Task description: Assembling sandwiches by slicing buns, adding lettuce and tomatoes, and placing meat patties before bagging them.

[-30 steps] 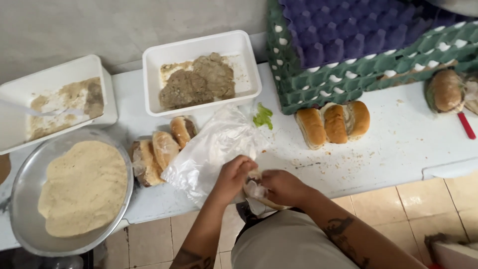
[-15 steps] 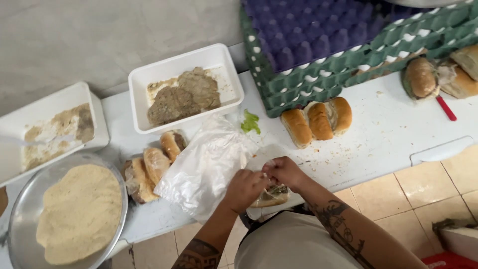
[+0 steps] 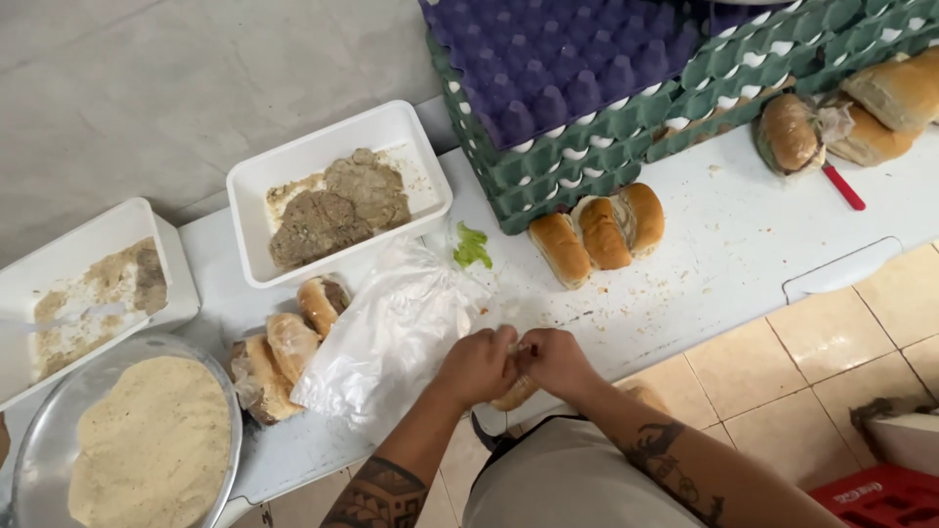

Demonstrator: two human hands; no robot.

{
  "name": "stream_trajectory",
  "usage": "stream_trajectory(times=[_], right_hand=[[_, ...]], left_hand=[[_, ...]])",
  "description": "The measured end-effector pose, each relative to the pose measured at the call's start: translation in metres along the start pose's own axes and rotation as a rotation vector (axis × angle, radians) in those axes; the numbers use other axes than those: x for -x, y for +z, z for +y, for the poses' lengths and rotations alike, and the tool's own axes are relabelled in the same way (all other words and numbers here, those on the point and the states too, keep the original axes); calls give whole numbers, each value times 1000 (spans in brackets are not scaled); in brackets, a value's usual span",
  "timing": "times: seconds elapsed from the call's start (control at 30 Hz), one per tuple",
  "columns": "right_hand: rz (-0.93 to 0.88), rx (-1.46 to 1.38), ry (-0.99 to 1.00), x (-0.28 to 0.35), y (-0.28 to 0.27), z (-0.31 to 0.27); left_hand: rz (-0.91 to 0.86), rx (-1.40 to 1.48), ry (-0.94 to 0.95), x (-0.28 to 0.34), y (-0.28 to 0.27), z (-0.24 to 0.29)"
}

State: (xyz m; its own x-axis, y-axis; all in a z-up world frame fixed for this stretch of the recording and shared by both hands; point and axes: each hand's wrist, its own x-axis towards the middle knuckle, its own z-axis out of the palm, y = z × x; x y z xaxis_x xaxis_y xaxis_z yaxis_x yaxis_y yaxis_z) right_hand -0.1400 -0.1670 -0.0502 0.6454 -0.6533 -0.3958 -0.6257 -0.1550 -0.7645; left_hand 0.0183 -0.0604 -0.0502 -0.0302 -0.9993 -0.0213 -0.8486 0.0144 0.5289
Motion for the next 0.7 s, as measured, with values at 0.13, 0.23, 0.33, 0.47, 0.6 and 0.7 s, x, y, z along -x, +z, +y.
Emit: stream_trajectory(times=[0.13, 0.23, 0.33, 0.47, 0.6, 0.7], right_hand=[[86, -112, -132, 0, 13, 2], [136, -113, -364, 9, 11, -5], [50, -109, -595, 23, -11, -51], [23, 3, -679, 6, 1, -33], [24, 122, -634, -4, 7, -31], [11, 203, -603, -7, 9, -26]], left_hand=[[87, 567, -508, -9, -12, 5], [219, 1215, -840, -4, 24, -33], [251, 1369, -862, 2, 31, -35], [330, 1480, -775, 12, 23, -16], [368, 1474, -690, 20, 18, -4], [372, 1379, -631, 25, 19, -4]])
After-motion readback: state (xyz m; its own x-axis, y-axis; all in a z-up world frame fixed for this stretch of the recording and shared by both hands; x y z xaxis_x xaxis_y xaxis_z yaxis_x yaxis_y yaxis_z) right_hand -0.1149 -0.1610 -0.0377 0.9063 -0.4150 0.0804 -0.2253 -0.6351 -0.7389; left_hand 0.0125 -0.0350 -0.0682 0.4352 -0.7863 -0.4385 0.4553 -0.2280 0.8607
